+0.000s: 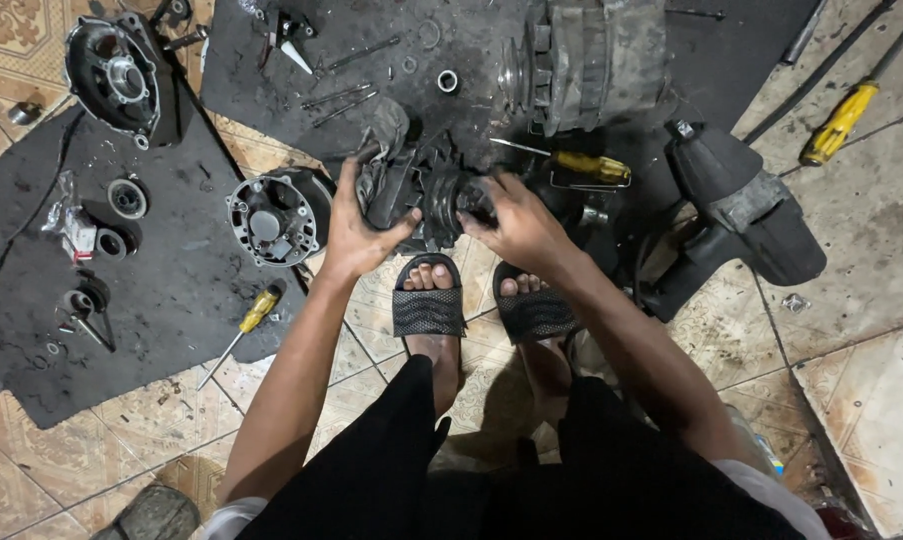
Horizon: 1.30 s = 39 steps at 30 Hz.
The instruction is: The person assembles a mechanical component by hand, aligning and pressing parts together. They then use a power impact wrench to tighten a fastener on the assembly and inspect the result.
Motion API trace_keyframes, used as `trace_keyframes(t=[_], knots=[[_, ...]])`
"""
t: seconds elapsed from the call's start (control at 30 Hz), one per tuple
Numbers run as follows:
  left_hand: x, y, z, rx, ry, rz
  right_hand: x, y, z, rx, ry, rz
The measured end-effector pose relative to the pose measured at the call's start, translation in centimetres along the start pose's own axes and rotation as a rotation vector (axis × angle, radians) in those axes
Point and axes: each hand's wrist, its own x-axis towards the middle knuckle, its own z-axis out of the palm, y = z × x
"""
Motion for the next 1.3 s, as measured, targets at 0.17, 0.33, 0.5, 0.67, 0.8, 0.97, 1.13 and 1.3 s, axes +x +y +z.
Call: trace_keyframes(t=[0.17, 0.33, 0.5, 0.67, 0.8, 0.97, 1.13, 1.3], knots=[[0.0, -0.1, -0.1, 0.000, 0.000, -0.032, -0.5, 1.0, 1.1, 0.010, 0.105, -0.080], [-0.1, 0.4, 0.2, 0.009, 0.038, -0.077, -1.1, 2.8, 3.3, 0.214, 0.294, -0.107], [-1.1, -2.4, 1.4, -0.003, 0.213, -0.259, -1.1, -0.2, 1.5, 0.315, 0.396, -0.046], [-0.4, -0.2, 2.6, -0.064, 0.562, -0.097, -0.2, -1.0, 2.0, 0.213, 0.244, -0.015], [-0.7, -3.8, -1.3, -0.010, 0.935, -0.032, 0.2, 0.9, 2.7, 0.137, 0.331, -0.182], [-0.9, -0.1, -7.6, 0.139, 1.070, 0.280, 0.2, 1.9, 2.6, 0.149, 0.275, -0.263], [-7.8, -7.9, -18.5, 0.786, 1.354, 0.116, -0.1, 0.4, -0.9, 0.159, 0.018, -0.047], [-20.5, -10.6, -27.6, 2.338, 1.406, -1.112, -0.6, 1.4, -1.9, 0.115, 0.021, -0.075]])
